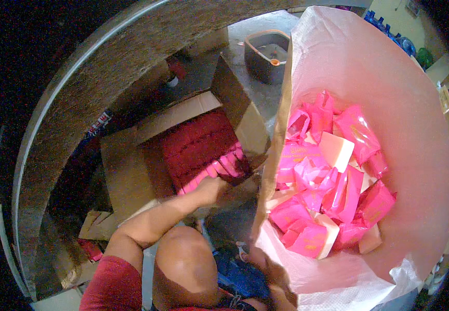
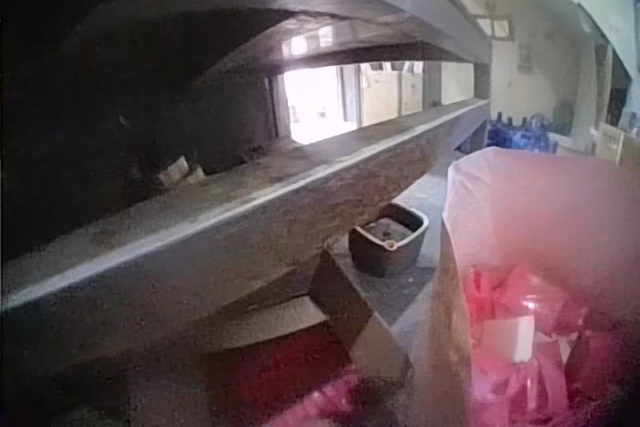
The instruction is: The person sits on the floor and repeatedly picks up pink-wrapped packages from a cardboard box. Using scissors, they cut the plastic wrapping off each package and place the unwrapped items into a large paper bag. The process is repeated for multiple packages.
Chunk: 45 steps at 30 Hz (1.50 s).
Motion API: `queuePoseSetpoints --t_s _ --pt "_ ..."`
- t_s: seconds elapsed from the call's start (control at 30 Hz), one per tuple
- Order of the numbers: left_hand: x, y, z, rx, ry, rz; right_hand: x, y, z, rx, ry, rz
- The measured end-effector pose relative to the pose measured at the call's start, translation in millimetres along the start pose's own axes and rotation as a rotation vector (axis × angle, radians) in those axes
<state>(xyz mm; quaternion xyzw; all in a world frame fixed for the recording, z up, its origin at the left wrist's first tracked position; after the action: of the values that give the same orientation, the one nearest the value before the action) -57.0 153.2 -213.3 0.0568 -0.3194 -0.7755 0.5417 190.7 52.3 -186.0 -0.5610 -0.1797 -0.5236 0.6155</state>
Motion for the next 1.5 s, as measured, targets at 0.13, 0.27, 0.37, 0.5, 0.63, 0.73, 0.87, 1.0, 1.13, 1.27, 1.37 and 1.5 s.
queuePoseSetpoints --t_s 0.13,0.27,0.37,0.5,0.63,0.73,0.87,1.0,1.13,1.27,1.37,1.5 --pt "-37 -79 -7 0.677 -0.340 0.242 18 -8 9 0.090 -0.004 0.079" --pt "-57 -150 -24 0.072 -0.049 0.303 16 3 3 0.189 -0.048 0.149" --pt "-65 -144 -45 -0.240 0.082 -0.052 6 23 -4 0.275 -0.085 0.095" --pt "-75 -111 -86 -0.342 -0.366 -0.043 -10 39 -18 0.447 -0.086 0.117" --pt "-84 -107 -124 -0.480 -0.470 -0.084 -16 41 -28 0.406 -0.155 0.034" --pt "-79 -128 -149 -0.552 -0.459 -0.096 -12 37 -23 0.378 -0.099 0.106" --pt "-71 -140 -165 -0.597 -0.449 -0.084 -6 32 -16 0.293 -0.110 0.031" --pt "-71 -128 -163 -0.695 -0.564 -0.058 -1 27 -14 0.371 -0.045 0.139" --pt "-67 -112 -140 -0.594 -0.428 -0.042 -6 28 -18 0.442 -0.040 0.157" --pt "-38 -101 -91 -0.200 -0.140 -0.045 0 15 -14 0.400 0.207 0.255" --pt "-1 -86 -24 0.027 0.373 -0.075 9 -5 1 0.236 0.273 0.222" --pt "73 -41 69 0.260 0.777 0.105 32 -44 13 -0.357 0.326 0.405"
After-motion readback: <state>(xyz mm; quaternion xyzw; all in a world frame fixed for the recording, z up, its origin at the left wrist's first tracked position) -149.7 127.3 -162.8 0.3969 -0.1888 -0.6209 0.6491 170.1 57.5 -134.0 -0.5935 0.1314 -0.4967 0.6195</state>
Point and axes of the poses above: each hand's wrist, its own x-axis away from the middle knuckle, its own z-axis out of the back of the hand, y = z × x, the point moved 2 cm from there along -x, towards the middle knuckle, and after that the axes turned 5 degrees about -z, right-handed, at the moved point
